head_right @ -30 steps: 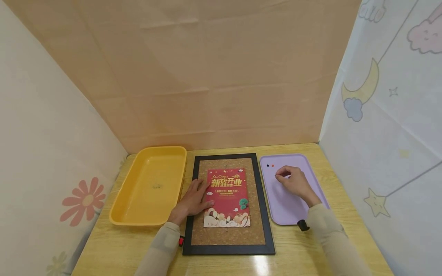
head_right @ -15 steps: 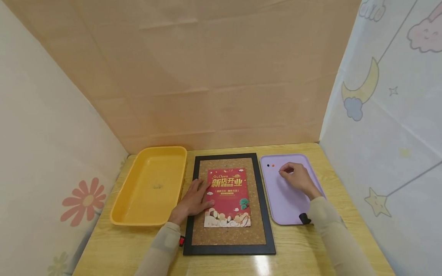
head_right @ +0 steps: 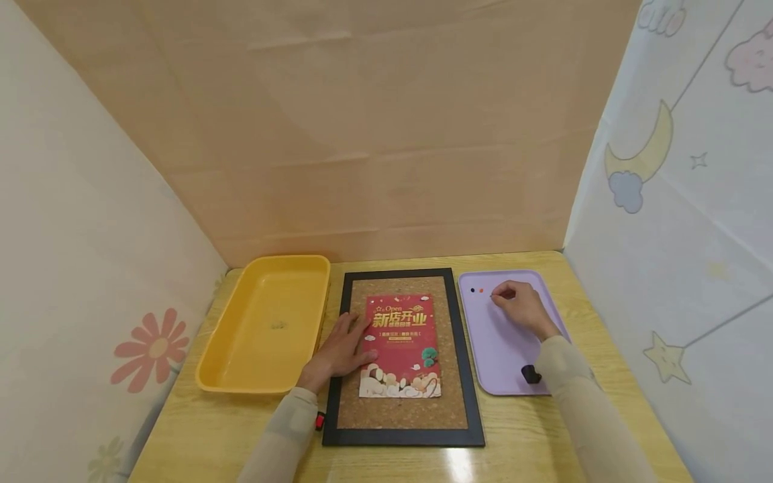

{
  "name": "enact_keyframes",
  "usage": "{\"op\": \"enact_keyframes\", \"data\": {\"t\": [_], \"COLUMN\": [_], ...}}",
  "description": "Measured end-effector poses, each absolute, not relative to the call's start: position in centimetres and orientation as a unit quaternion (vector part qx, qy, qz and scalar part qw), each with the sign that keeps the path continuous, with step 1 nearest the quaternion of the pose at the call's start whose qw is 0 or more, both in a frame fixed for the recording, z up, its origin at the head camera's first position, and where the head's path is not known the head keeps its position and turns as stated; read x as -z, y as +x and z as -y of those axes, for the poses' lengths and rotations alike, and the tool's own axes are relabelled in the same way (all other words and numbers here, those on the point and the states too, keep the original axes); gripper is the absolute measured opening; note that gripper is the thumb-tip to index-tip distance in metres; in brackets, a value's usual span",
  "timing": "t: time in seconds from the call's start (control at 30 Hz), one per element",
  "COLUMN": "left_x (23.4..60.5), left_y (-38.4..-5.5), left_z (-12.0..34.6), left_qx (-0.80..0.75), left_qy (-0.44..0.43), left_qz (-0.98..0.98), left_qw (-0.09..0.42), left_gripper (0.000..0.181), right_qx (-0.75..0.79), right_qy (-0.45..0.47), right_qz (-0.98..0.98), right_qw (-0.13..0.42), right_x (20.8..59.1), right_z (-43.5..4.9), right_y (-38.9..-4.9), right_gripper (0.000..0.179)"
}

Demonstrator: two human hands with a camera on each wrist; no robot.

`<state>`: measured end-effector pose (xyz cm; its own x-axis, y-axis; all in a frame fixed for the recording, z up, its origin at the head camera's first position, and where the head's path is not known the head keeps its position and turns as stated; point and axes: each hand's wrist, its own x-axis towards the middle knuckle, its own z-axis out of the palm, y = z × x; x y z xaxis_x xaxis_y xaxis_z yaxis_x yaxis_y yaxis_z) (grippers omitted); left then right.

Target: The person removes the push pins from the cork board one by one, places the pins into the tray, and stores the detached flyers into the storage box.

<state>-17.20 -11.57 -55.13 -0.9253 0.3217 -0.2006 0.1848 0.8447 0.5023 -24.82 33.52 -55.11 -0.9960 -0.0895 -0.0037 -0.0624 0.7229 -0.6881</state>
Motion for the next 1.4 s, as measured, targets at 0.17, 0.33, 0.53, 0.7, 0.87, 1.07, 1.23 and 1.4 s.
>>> {"op": "enact_keyframes", "data": {"t": [0.17,0.33,0.53,0.7,0.87,1.07,1.23,1.4], "left_x": [55.2,55.4,56.1,56.5,56.1,55.6,55.6,55.7], "left_y": [-17.2,-17.4,-17.6,-17.7,-17.5,-17.4,-17.4,-17.5], "left_z": [11.5,11.5,11.6,11.7,11.6,11.6,11.6,11.6], "left_qx": [-0.25,-0.248,-0.255,-0.254,-0.247,-0.244,-0.242,-0.239], "left_qy": [0.135,0.135,0.132,0.132,0.135,0.138,0.138,0.137], "left_qz": [-0.949,-0.949,-0.948,-0.948,-0.949,-0.95,-0.951,-0.951], "left_qw": [0.139,0.14,0.138,0.138,0.139,0.136,0.135,0.138], "left_gripper": [0.088,0.088,0.089,0.09,0.09,0.089,0.088,0.089], "right_qx": [0.368,0.375,0.381,0.374,0.363,0.349,0.337,0.329], "right_qy": [-0.035,-0.028,-0.015,-0.014,-0.01,-0.004,-0.012,-0.018], "right_qz": [-0.928,-0.925,-0.923,-0.925,-0.93,-0.934,-0.939,-0.942], "right_qw": [0.032,0.045,0.056,0.059,0.062,0.076,0.072,0.063], "right_x": [55.8,56.2,56.5,56.6,56.0,55.8,55.8,56.1], "right_z": [-33.7,-33.8,-34.0,-33.9,-33.6,-33.4,-33.3,-33.4], "right_y": [-25.6,-26.2,-26.9,-27.5,-27.8,-28.1,-28.4,-28.6], "right_gripper": [0.015,0.019,0.022,0.021,0.019,0.019,0.017,0.015]}}
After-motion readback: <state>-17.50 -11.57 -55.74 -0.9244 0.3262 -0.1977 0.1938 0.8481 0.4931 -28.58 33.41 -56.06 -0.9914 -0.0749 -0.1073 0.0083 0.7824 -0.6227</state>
